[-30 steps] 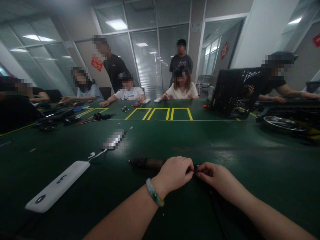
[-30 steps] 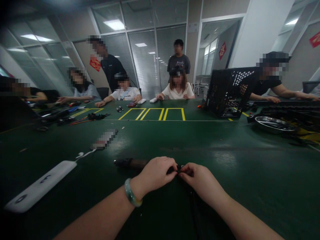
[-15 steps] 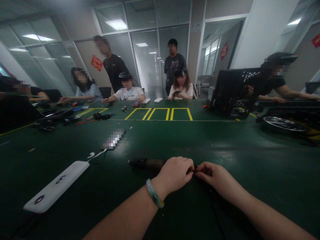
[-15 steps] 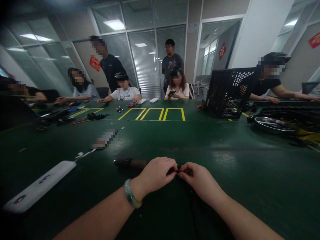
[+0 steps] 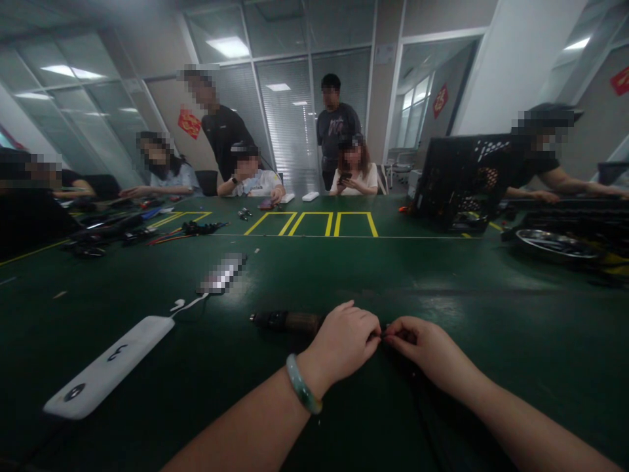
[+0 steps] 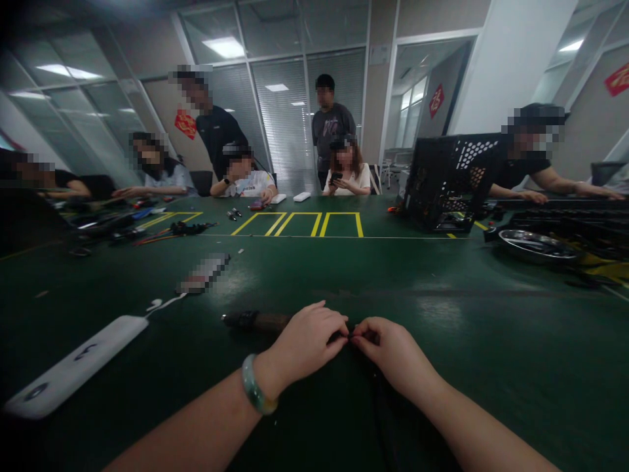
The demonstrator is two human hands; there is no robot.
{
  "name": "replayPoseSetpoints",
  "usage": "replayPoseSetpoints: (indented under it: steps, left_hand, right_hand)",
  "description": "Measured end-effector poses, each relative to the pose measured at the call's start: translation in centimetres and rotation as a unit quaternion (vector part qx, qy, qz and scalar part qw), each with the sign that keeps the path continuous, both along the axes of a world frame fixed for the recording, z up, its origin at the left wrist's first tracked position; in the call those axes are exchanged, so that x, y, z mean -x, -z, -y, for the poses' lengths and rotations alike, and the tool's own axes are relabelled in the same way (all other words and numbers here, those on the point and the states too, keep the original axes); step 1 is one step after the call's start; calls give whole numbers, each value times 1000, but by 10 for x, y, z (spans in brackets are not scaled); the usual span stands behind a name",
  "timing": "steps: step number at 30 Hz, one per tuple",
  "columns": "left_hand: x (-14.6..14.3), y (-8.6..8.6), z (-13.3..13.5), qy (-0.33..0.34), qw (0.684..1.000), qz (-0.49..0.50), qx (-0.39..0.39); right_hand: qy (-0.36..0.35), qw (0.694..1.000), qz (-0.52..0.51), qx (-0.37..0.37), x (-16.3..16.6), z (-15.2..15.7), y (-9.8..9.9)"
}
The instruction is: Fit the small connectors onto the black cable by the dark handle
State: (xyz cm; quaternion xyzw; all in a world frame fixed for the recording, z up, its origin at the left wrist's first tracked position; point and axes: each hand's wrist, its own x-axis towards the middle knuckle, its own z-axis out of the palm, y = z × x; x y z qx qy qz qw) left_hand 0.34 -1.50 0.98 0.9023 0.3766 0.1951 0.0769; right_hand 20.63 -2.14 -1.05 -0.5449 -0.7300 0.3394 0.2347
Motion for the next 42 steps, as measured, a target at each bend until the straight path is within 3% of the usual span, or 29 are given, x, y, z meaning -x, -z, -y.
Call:
replayPoseSetpoints:
  steps: [7,29,35,42]
  left_hand:
    - [0,3,-2,-31,1000,-5,4]
    - [0,2,-1,-10,1000,-4,5]
    - [0,2,-1,-43,999,-11,9]
    - [-1,3,-2,-32,999,-5,26]
  right_hand:
    - [-1,1000,-14,9,0,-1,-2]
    - [-5,999,-23,29,0,-4,2]
    - [-2,999,-33,40,0,-3,-2]
    - [3,999,-15,43,-1,-3,-3]
